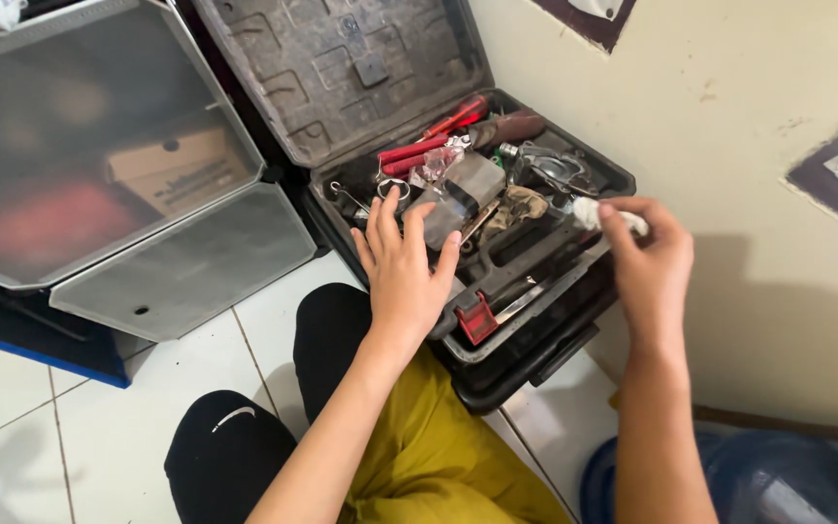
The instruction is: Organizing various mechanical tools and small motorcycle parts into a portable toolbox.
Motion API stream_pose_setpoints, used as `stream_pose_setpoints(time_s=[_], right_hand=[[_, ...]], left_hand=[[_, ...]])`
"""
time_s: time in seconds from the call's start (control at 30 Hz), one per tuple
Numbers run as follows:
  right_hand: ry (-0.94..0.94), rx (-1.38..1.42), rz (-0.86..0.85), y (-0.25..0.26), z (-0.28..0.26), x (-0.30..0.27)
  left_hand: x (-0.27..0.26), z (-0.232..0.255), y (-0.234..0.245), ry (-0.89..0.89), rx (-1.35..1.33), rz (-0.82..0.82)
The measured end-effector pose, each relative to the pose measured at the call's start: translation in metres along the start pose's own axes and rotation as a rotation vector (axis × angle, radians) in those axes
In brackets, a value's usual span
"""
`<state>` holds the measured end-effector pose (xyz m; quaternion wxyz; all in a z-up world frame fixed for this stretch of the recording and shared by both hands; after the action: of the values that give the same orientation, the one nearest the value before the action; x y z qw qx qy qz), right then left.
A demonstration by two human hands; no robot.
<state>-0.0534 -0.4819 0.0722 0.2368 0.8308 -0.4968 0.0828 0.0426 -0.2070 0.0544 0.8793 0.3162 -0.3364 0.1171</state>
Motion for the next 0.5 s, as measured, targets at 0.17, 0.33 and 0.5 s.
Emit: stream_pose_setpoints(time_s=[0.17,0.33,0.5], right_hand=[[-0.499,0.745,-0.318,-0.036,0.045,-0.012],[0.074,0.163,0.038,0.0,0.021,0.0],[0.509,0.072,-0.218,-0.018,-0.04,-0.021]], left_hand=[[0.0,0.001,0.0,0.002,0.001,-0.007],[-0.001,0.001,-0.003,0.003,0.003,-0.031],[0.0,0.001,-0.001,0.001,0.005,-0.022]])
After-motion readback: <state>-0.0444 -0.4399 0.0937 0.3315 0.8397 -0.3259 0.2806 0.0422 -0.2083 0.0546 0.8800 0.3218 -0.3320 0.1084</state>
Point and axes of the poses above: each hand's wrist, its own x-axis towards the middle knuckle, its own y-axis out of the back of the hand, z = x × y, the point moved 10 cm from there along x, towards the middle knuckle, and after that the axes turned 14 degrees about z, right-handed, at the moved point
